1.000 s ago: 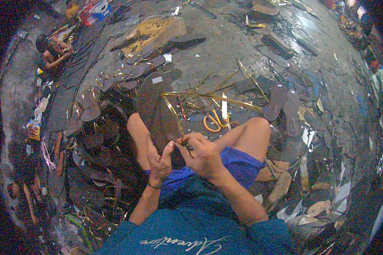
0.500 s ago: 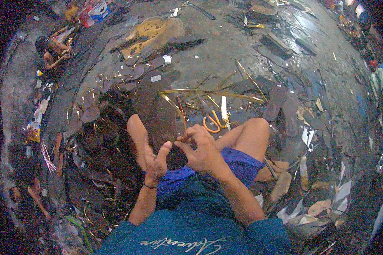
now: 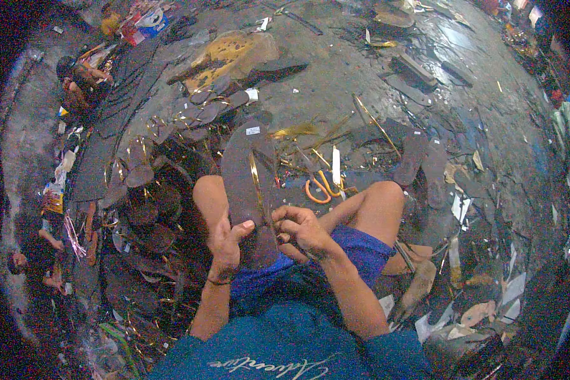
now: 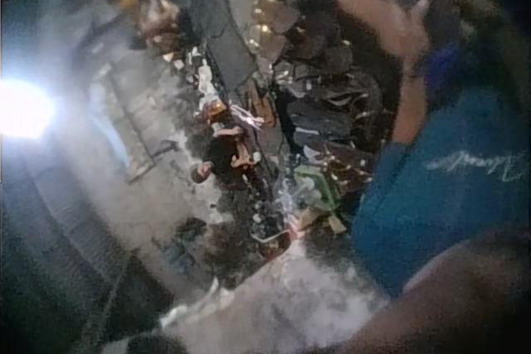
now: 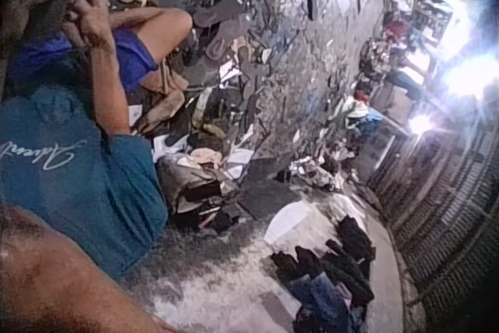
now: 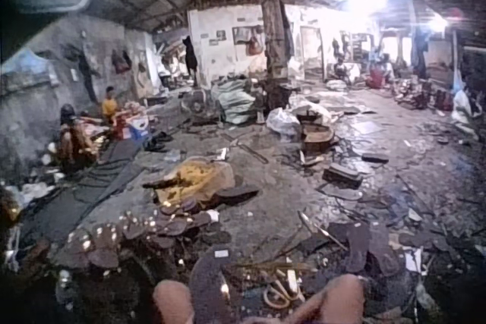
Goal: The person sits on the floor and assembles sandals by attaching gold straps to brown soles. They use a small tool to secure the straps and later apply a brown substance with a brush to the soles.
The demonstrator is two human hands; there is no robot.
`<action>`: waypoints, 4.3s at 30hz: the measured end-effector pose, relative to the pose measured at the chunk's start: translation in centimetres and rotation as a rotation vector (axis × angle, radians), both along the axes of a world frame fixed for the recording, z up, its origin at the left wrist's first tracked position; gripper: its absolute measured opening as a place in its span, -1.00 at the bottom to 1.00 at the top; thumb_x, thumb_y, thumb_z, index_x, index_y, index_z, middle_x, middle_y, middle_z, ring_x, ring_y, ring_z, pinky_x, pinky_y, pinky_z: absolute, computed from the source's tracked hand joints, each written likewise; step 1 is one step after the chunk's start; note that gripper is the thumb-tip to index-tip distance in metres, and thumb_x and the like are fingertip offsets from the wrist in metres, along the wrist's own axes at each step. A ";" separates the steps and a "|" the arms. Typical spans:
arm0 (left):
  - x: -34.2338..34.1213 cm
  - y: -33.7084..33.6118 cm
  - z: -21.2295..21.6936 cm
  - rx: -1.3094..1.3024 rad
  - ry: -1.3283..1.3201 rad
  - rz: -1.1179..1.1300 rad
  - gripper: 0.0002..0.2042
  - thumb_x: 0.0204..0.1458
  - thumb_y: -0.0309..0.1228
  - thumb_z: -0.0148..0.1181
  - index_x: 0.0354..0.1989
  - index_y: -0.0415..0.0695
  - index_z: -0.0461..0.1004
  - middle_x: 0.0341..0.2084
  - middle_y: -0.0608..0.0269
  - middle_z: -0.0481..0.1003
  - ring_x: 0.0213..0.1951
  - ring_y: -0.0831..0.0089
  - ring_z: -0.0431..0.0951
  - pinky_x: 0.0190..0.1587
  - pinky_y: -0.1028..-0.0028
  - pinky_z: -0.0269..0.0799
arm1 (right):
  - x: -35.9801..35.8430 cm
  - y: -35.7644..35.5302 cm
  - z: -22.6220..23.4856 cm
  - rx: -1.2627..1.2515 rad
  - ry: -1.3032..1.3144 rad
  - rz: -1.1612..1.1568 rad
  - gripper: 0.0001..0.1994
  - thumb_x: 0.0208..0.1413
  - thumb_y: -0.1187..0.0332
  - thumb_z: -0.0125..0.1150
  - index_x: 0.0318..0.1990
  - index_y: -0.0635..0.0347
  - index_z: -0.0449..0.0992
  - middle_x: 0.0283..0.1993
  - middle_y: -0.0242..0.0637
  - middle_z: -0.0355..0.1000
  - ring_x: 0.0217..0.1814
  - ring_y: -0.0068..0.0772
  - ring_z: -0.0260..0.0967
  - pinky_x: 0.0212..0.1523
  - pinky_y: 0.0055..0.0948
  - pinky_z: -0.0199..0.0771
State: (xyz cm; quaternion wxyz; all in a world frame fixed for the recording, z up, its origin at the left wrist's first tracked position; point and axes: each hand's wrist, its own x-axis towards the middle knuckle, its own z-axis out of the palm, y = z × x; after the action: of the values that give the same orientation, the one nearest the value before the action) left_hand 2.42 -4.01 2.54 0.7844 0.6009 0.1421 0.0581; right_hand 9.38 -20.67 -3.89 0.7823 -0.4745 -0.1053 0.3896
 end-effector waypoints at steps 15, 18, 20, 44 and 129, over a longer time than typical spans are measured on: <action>-2.5 6.3 -3.0 -0.269 -0.022 0.403 -0.63 0.01 -0.31 0.21 -0.04 -0.24 0.44 -0.19 0.20 0.54 -0.12 0.35 0.54 0.02 0.36 0.43 | 1.9 -5.0 -0.5 0.037 0.263 -0.551 -0.73 0.23 0.32 0.13 0.06 0.13 0.45 -0.40 -0.51 0.38 -0.45 -0.61 0.29 -0.40 -0.64 0.29; -1.4 3.7 -4.0 0.172 0.159 0.385 -0.72 0.02 -0.32 0.23 -0.16 -0.24 0.49 -0.30 0.29 0.53 -0.17 0.43 0.51 -0.07 0.36 0.45 | -0.8 -2.0 1.9 -0.476 -0.387 -0.343 -0.78 0.15 0.36 0.21 -0.05 0.10 0.54 -0.35 -0.35 0.39 -0.40 -0.45 0.33 -0.37 -0.49 0.35; -1.5 2.1 -4.0 0.371 0.176 0.042 -0.67 -0.03 -0.41 0.31 -0.09 -0.25 0.46 -0.24 0.27 0.53 -0.17 0.46 0.50 -0.06 0.40 0.43 | -2.6 -1.0 3.4 -0.621 -0.784 -0.243 -0.85 0.04 0.34 0.30 -0.25 0.13 0.62 -0.35 -0.18 0.39 -0.38 -0.19 0.41 -0.33 -0.29 0.43; -1.8 1.8 -2.5 0.504 -0.002 -0.407 -0.48 -0.02 -0.52 0.28 0.17 -0.28 0.31 -0.07 0.13 0.51 -0.02 0.44 0.50 0.06 0.44 0.41 | -4.5 -1.2 3.9 -0.693 -1.033 -0.400 -0.84 -0.06 0.36 0.33 -0.35 0.14 0.48 -0.42 -0.22 0.40 -0.45 -0.13 0.45 -0.46 -0.25 0.48; -2.1 1.9 -3.9 0.840 -0.103 -0.414 -0.60 0.02 -0.44 0.18 0.05 -0.30 0.39 -0.16 -0.07 0.48 -0.10 0.04 0.53 -0.03 0.28 0.43 | -3.1 -0.1 -0.7 -0.601 -0.939 -0.211 -0.77 -0.26 0.53 0.18 -0.35 0.29 0.36 -0.34 -0.04 0.32 -0.28 0.13 0.37 -0.28 -0.05 0.43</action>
State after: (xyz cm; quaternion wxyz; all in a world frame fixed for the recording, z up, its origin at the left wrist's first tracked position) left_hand 0.30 -2.10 -1.36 0.4745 0.8783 -0.0556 -0.0172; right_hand 6.27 -20.82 -4.64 0.5168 -0.8066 -0.2786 0.0692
